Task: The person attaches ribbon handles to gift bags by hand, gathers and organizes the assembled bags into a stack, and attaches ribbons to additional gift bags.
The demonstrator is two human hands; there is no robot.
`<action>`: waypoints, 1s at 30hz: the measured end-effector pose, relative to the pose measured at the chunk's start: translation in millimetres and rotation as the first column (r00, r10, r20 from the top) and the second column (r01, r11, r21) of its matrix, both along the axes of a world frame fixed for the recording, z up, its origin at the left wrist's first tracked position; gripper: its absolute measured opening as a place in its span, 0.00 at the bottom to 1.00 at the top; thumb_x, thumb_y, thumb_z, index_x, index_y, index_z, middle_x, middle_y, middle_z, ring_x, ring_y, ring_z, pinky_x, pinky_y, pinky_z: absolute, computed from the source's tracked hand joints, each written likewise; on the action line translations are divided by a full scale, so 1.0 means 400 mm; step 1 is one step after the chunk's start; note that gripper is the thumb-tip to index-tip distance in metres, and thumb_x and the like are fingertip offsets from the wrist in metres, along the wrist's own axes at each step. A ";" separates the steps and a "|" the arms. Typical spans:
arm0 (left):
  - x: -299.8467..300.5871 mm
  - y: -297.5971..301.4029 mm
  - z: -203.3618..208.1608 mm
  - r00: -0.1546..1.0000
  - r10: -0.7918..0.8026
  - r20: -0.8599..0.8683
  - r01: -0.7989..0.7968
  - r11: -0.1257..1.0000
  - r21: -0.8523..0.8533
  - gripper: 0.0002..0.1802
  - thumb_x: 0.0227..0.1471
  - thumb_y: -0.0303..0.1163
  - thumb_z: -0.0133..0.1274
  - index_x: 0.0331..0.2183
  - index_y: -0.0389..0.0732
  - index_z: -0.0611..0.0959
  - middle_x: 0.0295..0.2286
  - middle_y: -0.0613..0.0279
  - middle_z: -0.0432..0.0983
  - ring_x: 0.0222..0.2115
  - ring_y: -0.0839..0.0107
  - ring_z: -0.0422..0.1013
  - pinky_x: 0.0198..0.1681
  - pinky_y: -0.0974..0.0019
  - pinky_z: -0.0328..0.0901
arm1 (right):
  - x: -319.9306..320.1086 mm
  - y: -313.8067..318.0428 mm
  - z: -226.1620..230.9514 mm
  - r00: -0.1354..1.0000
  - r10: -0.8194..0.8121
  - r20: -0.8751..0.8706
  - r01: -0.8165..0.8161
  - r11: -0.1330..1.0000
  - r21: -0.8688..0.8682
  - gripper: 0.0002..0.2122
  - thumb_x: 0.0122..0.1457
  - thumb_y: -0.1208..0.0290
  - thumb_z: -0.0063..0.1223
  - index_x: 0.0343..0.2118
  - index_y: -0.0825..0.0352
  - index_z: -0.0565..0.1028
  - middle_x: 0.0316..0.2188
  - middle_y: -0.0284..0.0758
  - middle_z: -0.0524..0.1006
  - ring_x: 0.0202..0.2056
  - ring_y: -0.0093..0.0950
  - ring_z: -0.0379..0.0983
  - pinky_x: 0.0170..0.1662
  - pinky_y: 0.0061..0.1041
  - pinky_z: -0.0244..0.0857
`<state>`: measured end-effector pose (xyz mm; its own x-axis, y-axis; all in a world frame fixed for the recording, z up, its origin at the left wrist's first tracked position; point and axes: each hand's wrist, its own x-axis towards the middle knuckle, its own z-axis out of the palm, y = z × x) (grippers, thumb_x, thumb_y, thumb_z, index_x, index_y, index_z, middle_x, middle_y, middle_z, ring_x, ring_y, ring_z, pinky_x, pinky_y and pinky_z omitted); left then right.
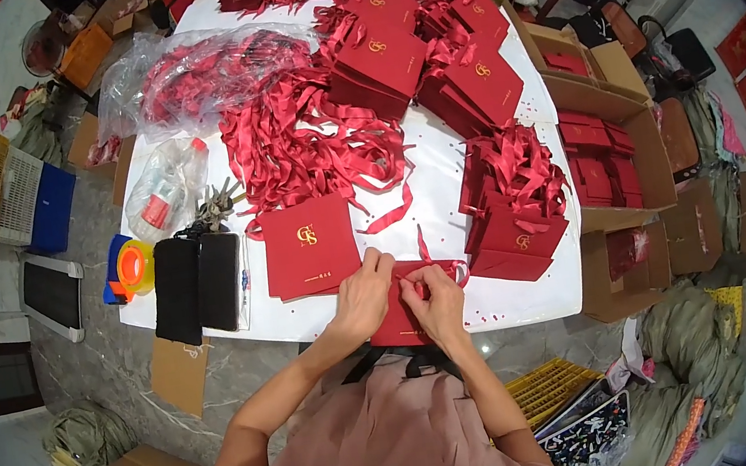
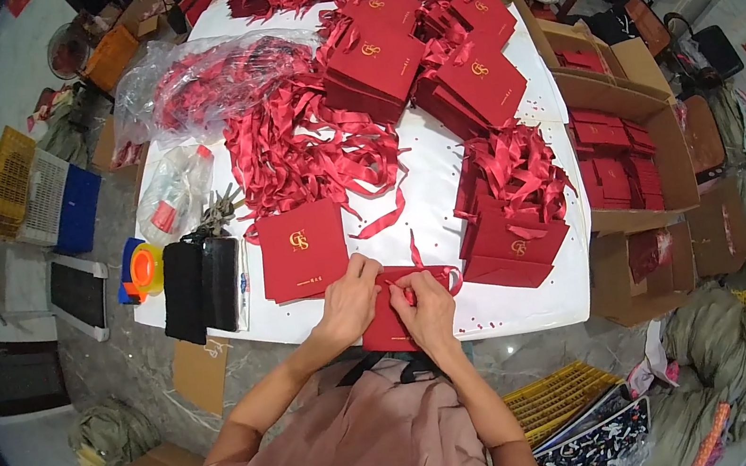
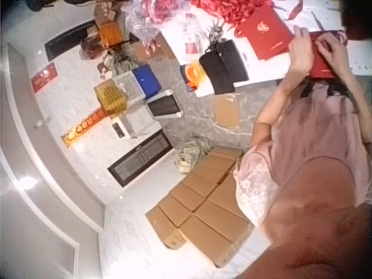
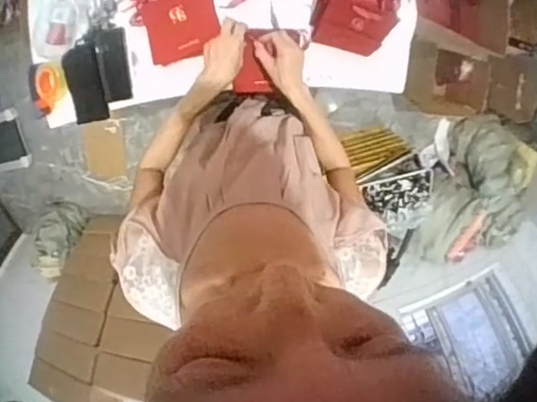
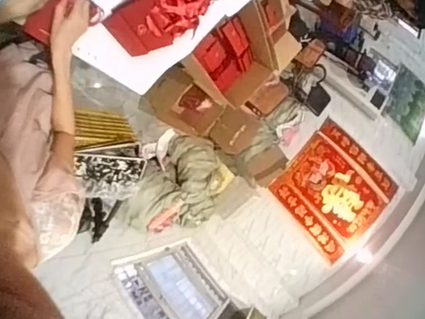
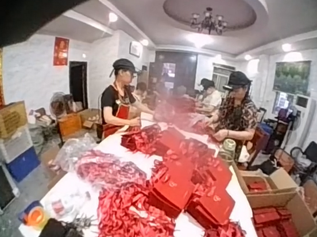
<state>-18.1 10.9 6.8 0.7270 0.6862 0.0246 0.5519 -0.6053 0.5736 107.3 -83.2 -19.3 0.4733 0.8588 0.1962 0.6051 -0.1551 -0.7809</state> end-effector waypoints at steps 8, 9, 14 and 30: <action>-0.002 -0.005 -0.014 0.991 0.015 0.134 -0.007 0.998 -0.057 0.09 0.51 0.20 0.51 0.37 0.37 0.72 0.30 0.48 0.74 0.34 0.44 0.72 0.35 0.48 0.66 | -0.004 0.000 0.010 0.965 -0.055 -0.256 0.026 0.993 -0.117 0.07 0.52 0.69 0.61 0.26 0.68 0.77 0.19 0.36 0.74 0.21 0.32 0.72 0.27 0.31 0.65; -0.001 -0.006 -0.016 0.991 0.013 0.134 -0.006 0.998 -0.057 0.09 0.51 0.20 0.51 0.37 0.37 0.72 0.30 0.48 0.74 0.34 0.44 0.72 0.35 0.48 0.66 | -0.002 -0.001 0.011 0.965 -0.056 -0.257 0.027 0.993 -0.117 0.07 0.52 0.69 0.61 0.26 0.68 0.77 0.19 0.36 0.74 0.21 0.32 0.72 0.27 0.31 0.65; 0.001 -0.019 -0.013 0.978 0.047 0.204 -0.033 0.997 -0.070 0.08 0.50 0.20 0.49 0.36 0.37 0.72 0.28 0.48 0.73 0.33 0.46 0.72 0.35 0.49 0.67 | 0.014 0.006 0.025 0.962 -0.015 -0.271 -0.036 0.983 -0.181 0.09 0.51 0.68 0.62 0.26 0.70 0.78 0.19 0.38 0.77 0.21 0.32 0.74 0.27 0.31 0.66; -0.010 -0.024 0.012 0.959 0.101 0.264 -0.049 0.979 -0.196 0.11 0.53 0.27 0.57 0.38 0.35 0.76 0.32 0.50 0.74 0.30 0.52 0.72 0.34 0.57 0.67 | 0.055 0.008 0.131 0.995 0.056 0.088 -0.060 0.997 0.048 0.04 0.58 0.73 0.56 0.32 0.67 0.79 0.28 0.38 0.74 0.34 0.42 0.74 0.37 0.36 0.67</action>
<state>-21.9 1.1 11.5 0.6566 0.7499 0.0809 0.3996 -0.4368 0.8059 129.4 -80.1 33.0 0.4020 0.8724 0.2779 0.6778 -0.0796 -0.7309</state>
